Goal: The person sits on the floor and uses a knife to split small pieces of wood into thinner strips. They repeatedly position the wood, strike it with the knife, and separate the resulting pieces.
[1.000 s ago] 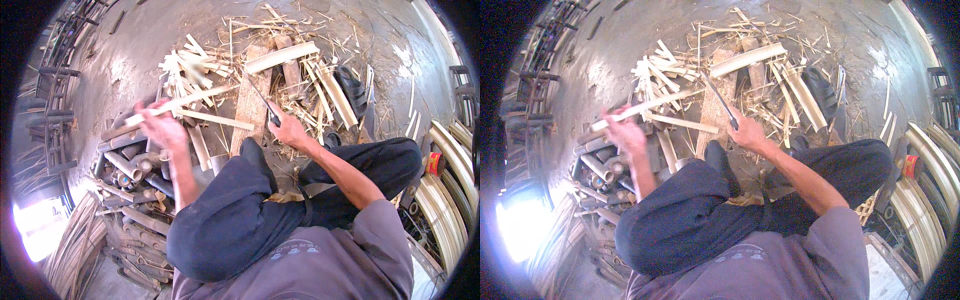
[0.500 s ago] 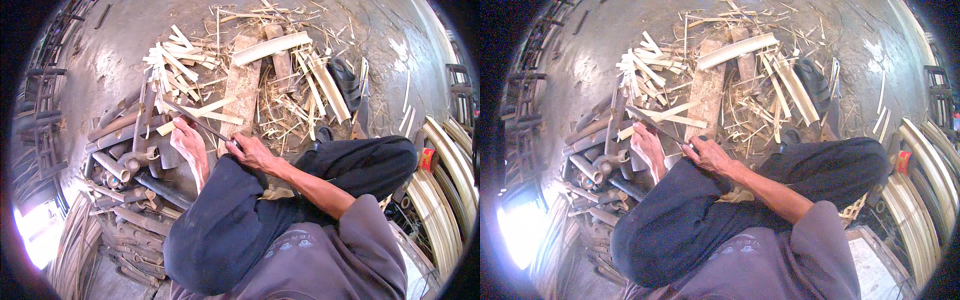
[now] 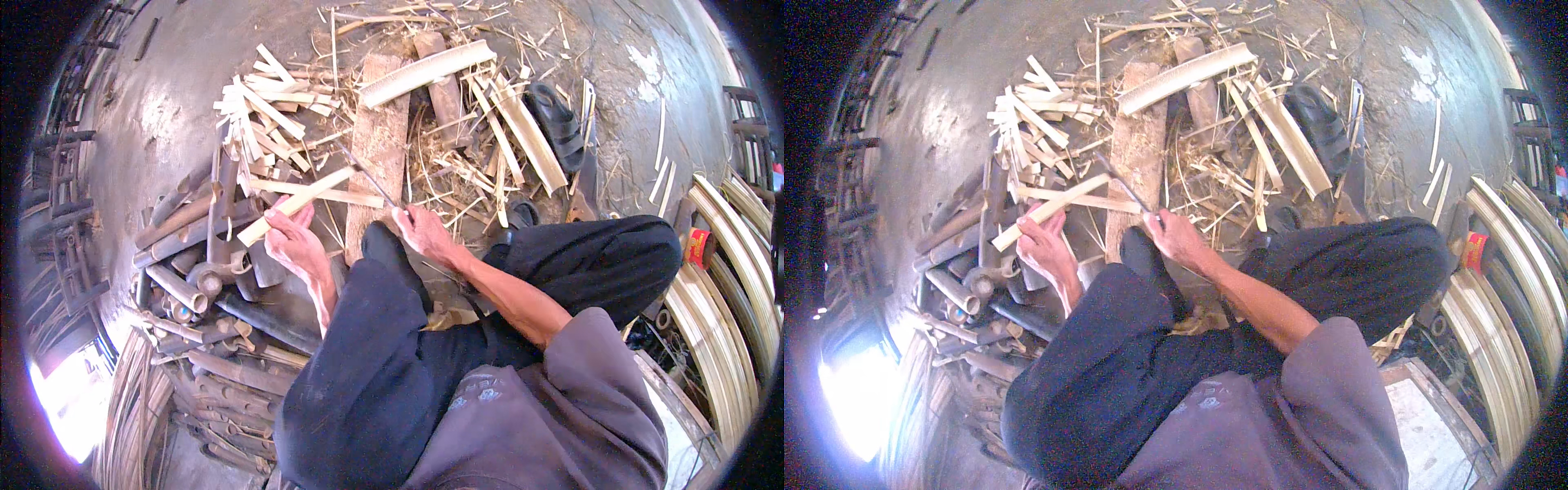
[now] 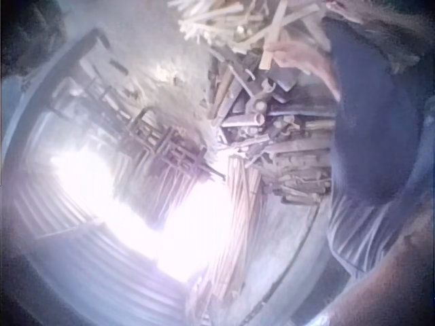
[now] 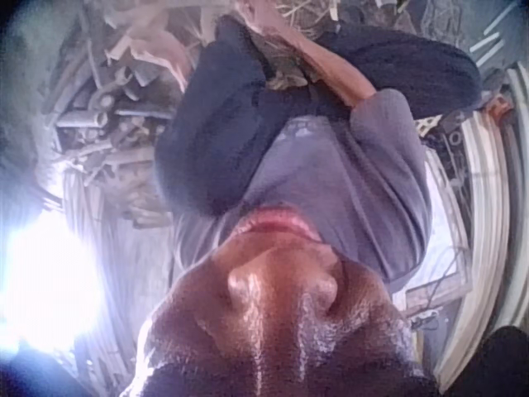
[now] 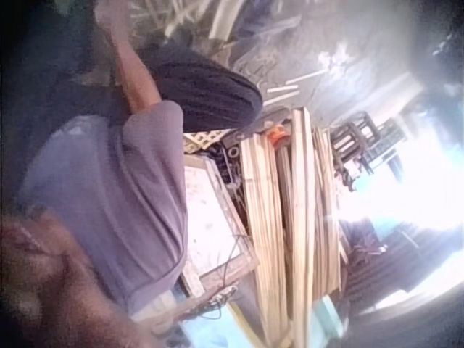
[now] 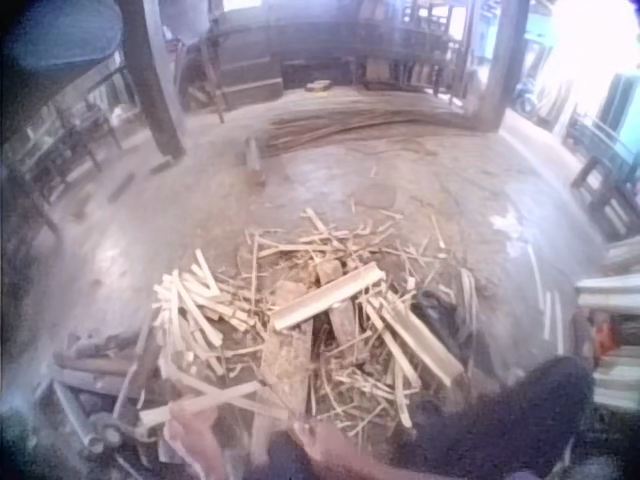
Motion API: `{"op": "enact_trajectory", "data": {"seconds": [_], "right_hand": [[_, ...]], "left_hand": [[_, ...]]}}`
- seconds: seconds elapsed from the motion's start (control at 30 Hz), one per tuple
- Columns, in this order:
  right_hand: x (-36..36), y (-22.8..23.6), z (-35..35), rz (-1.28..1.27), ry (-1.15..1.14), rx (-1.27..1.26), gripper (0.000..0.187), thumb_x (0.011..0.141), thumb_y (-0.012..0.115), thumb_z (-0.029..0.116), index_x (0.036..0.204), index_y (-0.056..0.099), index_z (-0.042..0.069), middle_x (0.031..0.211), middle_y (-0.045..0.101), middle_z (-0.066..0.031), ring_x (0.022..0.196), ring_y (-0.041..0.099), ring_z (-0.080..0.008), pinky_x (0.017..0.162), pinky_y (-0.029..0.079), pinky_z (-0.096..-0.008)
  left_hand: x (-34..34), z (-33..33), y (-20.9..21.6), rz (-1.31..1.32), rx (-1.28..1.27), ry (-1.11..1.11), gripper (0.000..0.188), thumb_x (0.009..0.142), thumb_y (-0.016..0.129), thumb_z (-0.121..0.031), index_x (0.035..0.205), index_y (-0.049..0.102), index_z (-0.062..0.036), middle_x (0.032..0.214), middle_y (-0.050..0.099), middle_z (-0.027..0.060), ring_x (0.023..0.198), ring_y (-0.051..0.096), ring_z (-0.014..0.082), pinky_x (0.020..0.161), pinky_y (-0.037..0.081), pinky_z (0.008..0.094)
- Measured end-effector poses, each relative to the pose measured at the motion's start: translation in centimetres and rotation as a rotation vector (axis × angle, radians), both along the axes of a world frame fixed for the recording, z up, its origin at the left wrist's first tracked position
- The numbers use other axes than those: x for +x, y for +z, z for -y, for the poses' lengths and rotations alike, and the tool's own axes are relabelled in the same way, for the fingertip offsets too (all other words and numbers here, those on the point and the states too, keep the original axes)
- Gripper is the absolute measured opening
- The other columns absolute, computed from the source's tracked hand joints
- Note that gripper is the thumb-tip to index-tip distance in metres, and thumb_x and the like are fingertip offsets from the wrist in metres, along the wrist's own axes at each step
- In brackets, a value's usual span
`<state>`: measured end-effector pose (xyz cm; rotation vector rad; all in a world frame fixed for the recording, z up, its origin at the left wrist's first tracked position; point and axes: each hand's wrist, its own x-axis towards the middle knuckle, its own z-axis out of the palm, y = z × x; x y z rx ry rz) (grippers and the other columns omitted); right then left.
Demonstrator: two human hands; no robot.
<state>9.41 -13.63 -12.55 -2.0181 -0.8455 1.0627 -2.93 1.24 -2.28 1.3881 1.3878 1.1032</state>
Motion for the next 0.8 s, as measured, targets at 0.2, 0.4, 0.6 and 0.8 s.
{"op": "enact_trajectory", "data": {"seconds": [0.2, 0.4, 0.6, 0.8], "right_hand": [[0.4, -2.3, 1.3, 0.023, -0.094, -0.069, 0.050, 0.096, 0.047, 0.045, 0.093, 0.061, -0.003, 0.080, 0.062, -0.0314, 0.083, 0.061, -0.0491, 0.073, 0.049, -0.0511], [0.2, -2.6, 2.7, 0.017, -0.034, -0.037, 0.054, 0.097, 0.041, 0.050, 0.092, 0.058, -0.001, 0.081, 0.063, -0.0300, 0.084, 0.060, -0.0491, 0.075, 0.046, -0.0548], [-0.5, -4.1, 2.3, -0.121, -0.032, -0.032, 0.049, 0.097, 0.045, 0.047, 0.100, 0.060, 0.000, 0.074, 0.062, -0.0241, 0.071, 0.062, -0.0392, 0.069, 0.047, -0.0473], [3.8, -0.3, 2.9, 0.124, -0.053, 0.007, 0.055, 0.089, 0.059, 0.050, 0.112, 0.056, 0.001, 0.085, 0.065, -0.0275, 0.087, 0.064, -0.0452, 0.080, 0.049, -0.0496]], "left_hand": [[0.9, 0.2, 1.3, -0.066, 0.014, -0.010, 0.052, 0.105, 0.029, -0.028, 0.109, 0.055, 0.0158, 0.098, 0.063, 0.0273, 0.086, 0.069, 0.0336, 0.077, 0.061, 0.0380], [1.3, 0.1, 1.1, -0.117, 0.023, -0.046, 0.047, 0.105, 0.030, -0.025, 0.112, 0.056, 0.0129, 0.101, 0.064, 0.0254, 0.090, 0.069, 0.0317, 0.078, 0.061, 0.0378], [1.7, -1.2, -11.1, -0.037, 0.206, -0.192, 0.039, 0.101, 0.046, -0.022, 0.133, 0.045, -0.0005, 0.125, 0.054, 0.0156, 0.110, 0.053, 0.0241, 0.096, 0.040, 0.0328], [2.9, -1.6, -7.5, 0.461, -0.430, -0.302, 0.016, 0.100, 0.041, -0.012, 0.116, 0.040, -0.0063, 0.073, 0.043, 0.0017, 0.057, 0.045, 0.0102, 0.051, 0.044, 0.0271]]}}
